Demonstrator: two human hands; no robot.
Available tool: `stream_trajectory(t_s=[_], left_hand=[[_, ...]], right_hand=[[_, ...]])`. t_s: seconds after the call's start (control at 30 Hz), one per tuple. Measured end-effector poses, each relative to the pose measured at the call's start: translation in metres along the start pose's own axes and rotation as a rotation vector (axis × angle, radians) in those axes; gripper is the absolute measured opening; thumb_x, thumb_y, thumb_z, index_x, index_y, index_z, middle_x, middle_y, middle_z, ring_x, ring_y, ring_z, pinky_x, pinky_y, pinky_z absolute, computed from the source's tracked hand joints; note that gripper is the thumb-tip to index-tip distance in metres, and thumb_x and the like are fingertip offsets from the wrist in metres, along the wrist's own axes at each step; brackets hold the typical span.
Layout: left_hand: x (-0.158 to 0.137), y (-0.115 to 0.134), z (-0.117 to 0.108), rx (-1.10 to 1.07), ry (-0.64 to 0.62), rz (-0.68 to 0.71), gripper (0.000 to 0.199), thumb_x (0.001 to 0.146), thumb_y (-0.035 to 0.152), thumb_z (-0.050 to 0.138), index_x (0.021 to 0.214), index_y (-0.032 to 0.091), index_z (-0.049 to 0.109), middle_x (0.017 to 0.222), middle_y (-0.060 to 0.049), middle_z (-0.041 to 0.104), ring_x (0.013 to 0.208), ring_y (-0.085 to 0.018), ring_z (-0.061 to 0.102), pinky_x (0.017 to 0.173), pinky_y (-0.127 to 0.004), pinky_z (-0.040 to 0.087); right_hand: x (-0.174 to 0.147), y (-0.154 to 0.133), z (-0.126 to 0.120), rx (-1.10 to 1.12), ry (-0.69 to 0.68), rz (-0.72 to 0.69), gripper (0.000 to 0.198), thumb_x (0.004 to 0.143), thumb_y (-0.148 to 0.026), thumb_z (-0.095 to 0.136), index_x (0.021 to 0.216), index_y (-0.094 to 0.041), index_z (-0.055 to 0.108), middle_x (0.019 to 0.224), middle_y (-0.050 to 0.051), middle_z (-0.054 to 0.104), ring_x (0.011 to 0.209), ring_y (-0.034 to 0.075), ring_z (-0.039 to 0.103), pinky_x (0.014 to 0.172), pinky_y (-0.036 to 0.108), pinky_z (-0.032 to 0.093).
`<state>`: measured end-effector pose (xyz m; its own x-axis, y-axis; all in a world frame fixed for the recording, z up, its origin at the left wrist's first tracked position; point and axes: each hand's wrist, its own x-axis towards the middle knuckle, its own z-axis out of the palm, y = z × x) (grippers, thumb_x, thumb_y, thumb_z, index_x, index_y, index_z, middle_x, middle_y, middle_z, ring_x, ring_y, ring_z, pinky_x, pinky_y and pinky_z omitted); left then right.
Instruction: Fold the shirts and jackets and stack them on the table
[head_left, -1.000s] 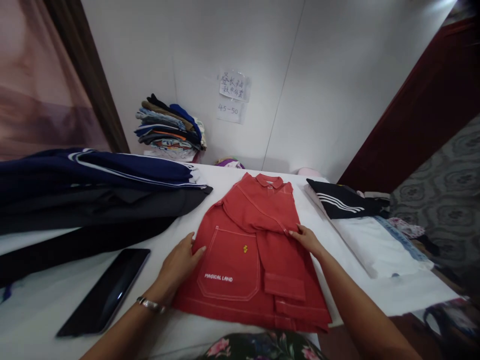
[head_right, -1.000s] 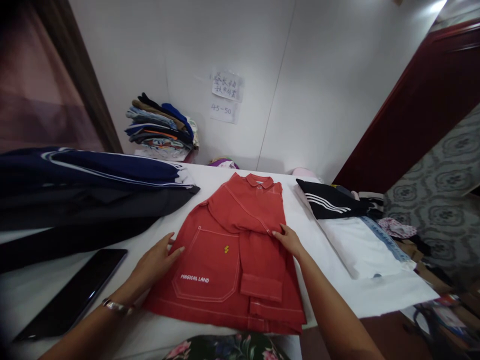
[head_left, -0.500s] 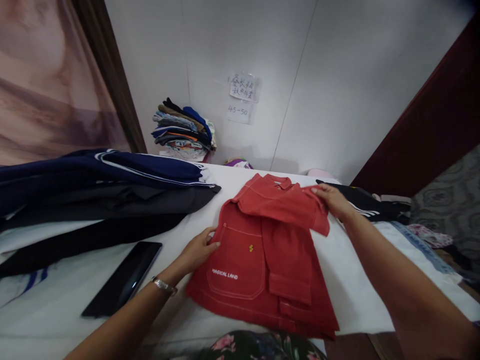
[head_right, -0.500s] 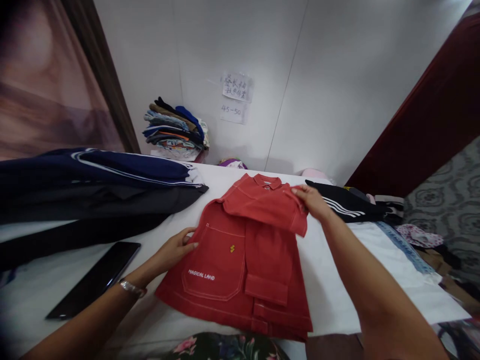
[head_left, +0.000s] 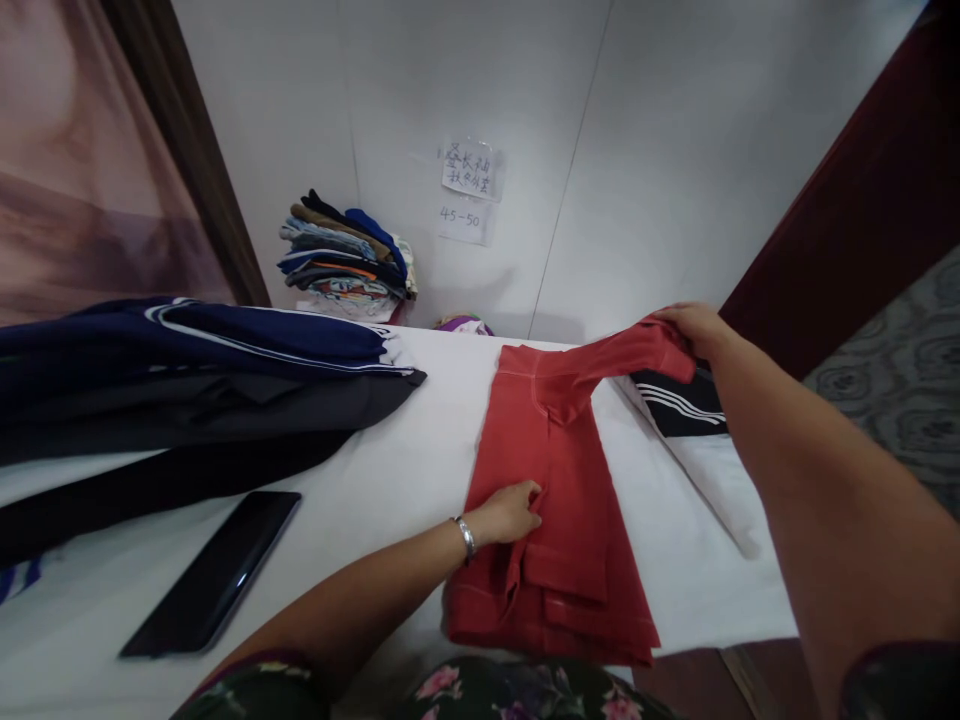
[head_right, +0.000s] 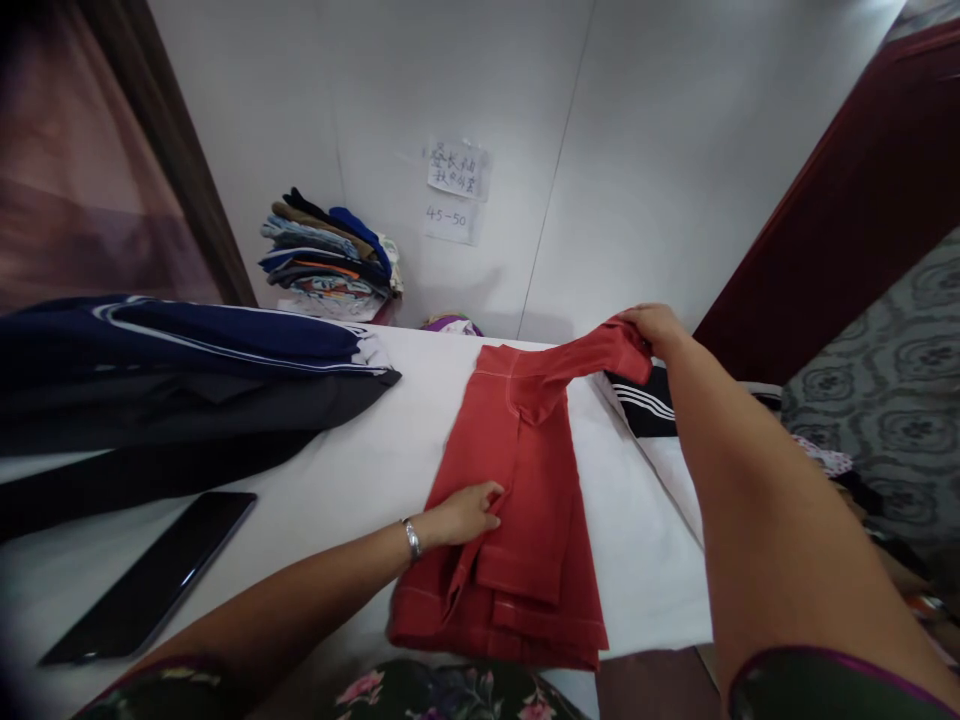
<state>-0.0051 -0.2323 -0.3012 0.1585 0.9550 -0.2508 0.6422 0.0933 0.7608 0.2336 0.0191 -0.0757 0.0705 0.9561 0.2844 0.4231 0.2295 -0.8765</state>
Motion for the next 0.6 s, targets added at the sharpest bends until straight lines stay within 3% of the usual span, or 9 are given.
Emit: stream_trajectory(t_s=[0.07, 0.13, 0.2, 0.3, 0.37, 0.47, 0.6], left_hand=[[0.002, -0.003, 0.005, -0.005, 0.005, -0.01, 0.053, 0.071, 0.025, 0.064, 0.123, 0.02, 0.058, 0.097, -0.006, 0.068, 0.084, -0.02, 0.062, 0.073, -0.029, 0.044], [0.0, -0.006, 0.007, -0.012, 0.003, -0.006, 0.052, 0.074, 0.03, 0.064, 0.125, 0.02, 0.057, 0.096, -0.006, 0.067, 0.083, -0.019, 0.061, 0.073, -0.028, 0.044], [-0.003, -0.009, 0.008, -0.094, -0.031, -0.007, 0.053, 0.079, 0.04, 0.061, 0.126, 0.019, 0.055, 0.09, -0.005, 0.067, 0.075, -0.018, 0.06, 0.068, -0.028, 0.045], [-0.008, -0.014, 0.006, -0.386, -0.109, -0.013, 0.058, 0.081, 0.054, 0.058, 0.125, 0.017, 0.053, 0.078, -0.001, 0.063, 0.061, -0.013, 0.055, 0.059, -0.027, 0.044], [-0.009, -0.016, -0.001, -0.591, -0.092, -0.02, 0.055, 0.082, 0.058, 0.057, 0.117, 0.015, 0.056, 0.08, -0.002, 0.064, 0.06, -0.011, 0.054, 0.058, -0.025, 0.044], [-0.008, -0.019, -0.019, -0.905, 0.014, -0.055, 0.054, 0.086, 0.061, 0.051, 0.111, 0.014, 0.058, 0.1, -0.01, 0.068, 0.075, -0.014, 0.063, 0.068, -0.027, 0.049], [-0.003, -0.021, -0.038, -1.352, 0.034, -0.139, 0.058, 0.093, 0.061, 0.037, 0.119, 0.012, 0.055, 0.112, -0.015, 0.068, 0.089, -0.018, 0.067, 0.082, -0.032, 0.052]], right_hand=[[-0.004, -0.001, 0.002, -0.157, -0.073, 0.081, 0.021, 0.078, -0.019, 0.067, 0.084, 0.001, 0.068, 0.058, 0.002, 0.063, 0.048, 0.004, 0.049, 0.051, 0.02, 0.035], [-0.007, -0.01, 0.005, -0.355, -0.127, 0.059, 0.02, 0.077, -0.021, 0.07, 0.09, -0.006, 0.07, 0.058, 0.0, 0.062, 0.048, 0.006, 0.047, 0.05, 0.021, 0.037], [-0.012, -0.028, 0.01, -0.543, -0.195, -0.055, 0.018, 0.08, -0.024, 0.068, 0.092, -0.011, 0.071, 0.062, 0.001, 0.063, 0.052, 0.008, 0.05, 0.053, 0.022, 0.04], [-0.037, -0.064, 0.023, -0.818, -0.349, -0.298, 0.015, 0.077, -0.025, 0.069, 0.088, -0.015, 0.072, 0.071, 0.003, 0.066, 0.064, 0.014, 0.057, 0.061, 0.025, 0.044], [-0.069, -0.085, 0.038, -0.962, -0.496, -0.459, 0.013, 0.075, -0.024, 0.07, 0.087, -0.018, 0.073, 0.077, 0.004, 0.067, 0.073, 0.018, 0.061, 0.065, 0.027, 0.045], [-0.135, -0.099, 0.072, -1.09, -0.761, -0.6, 0.011, 0.074, -0.017, 0.067, 0.083, -0.018, 0.073, 0.079, 0.007, 0.069, 0.075, 0.021, 0.064, 0.068, 0.03, 0.046], [-0.218, -0.072, 0.129, -1.102, -1.035, -0.663, 0.01, 0.073, -0.007, 0.065, 0.078, -0.013, 0.072, 0.075, 0.011, 0.07, 0.071, 0.022, 0.065, 0.064, 0.03, 0.046]])
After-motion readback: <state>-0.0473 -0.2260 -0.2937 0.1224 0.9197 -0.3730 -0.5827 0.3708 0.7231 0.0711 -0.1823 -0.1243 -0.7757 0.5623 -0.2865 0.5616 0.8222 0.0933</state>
